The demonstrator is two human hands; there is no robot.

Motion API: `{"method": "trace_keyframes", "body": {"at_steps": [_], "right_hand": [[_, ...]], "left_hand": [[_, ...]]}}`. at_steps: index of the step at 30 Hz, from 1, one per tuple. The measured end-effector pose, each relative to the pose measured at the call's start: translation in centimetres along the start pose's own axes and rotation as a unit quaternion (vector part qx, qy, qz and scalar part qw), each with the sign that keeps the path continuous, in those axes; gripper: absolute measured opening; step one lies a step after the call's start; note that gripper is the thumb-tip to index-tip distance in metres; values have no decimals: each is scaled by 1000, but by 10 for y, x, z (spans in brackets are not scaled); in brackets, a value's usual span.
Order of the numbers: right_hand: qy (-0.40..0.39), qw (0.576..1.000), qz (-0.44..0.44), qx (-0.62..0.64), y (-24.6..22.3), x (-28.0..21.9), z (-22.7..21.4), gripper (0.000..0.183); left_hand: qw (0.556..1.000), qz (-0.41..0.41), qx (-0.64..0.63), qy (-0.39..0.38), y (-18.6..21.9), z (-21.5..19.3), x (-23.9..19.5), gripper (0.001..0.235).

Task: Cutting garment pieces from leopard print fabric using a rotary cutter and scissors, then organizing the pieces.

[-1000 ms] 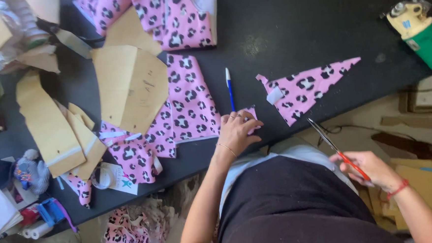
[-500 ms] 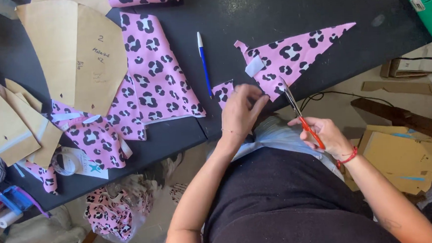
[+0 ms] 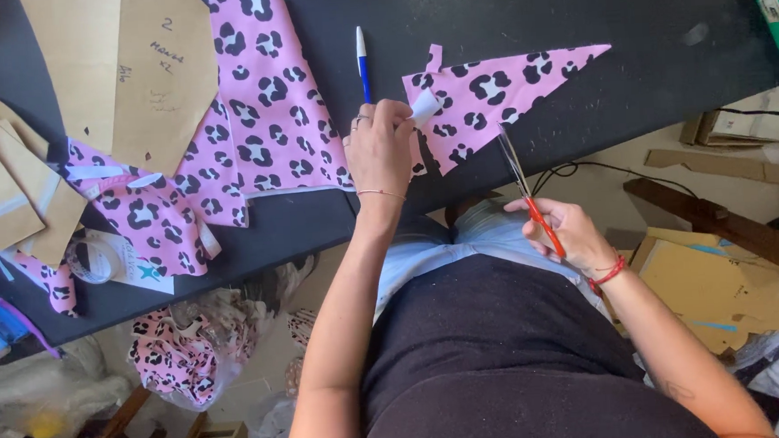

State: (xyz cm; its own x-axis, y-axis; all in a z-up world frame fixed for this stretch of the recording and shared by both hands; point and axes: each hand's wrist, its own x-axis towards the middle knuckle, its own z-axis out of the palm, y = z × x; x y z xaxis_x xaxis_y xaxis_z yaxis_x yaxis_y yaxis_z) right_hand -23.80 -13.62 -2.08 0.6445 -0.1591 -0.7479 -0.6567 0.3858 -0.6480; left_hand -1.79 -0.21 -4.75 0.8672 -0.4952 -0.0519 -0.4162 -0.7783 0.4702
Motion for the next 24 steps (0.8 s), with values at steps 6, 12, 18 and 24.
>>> {"method": "trace_keyframes", "body": {"at_steps": [6, 12, 18, 24], "right_hand": [[-16, 998, -17, -61, -5, 12, 19, 56], [-9, 1000, -25, -16, -1, 18, 26, 54], [-27, 999, -16, 14, -1, 17, 30, 60], [-19, 999, -11, 27, 0, 7, 28, 61]], "left_hand": [[999, 42, 4, 14, 1, 3, 0, 31], [997, -32, -60, 45, -2, -11, 3, 23], [978, -92, -187, -4, 12, -48, -30, 12], [635, -380, -580, -340, 31, -39, -44, 74]]}}
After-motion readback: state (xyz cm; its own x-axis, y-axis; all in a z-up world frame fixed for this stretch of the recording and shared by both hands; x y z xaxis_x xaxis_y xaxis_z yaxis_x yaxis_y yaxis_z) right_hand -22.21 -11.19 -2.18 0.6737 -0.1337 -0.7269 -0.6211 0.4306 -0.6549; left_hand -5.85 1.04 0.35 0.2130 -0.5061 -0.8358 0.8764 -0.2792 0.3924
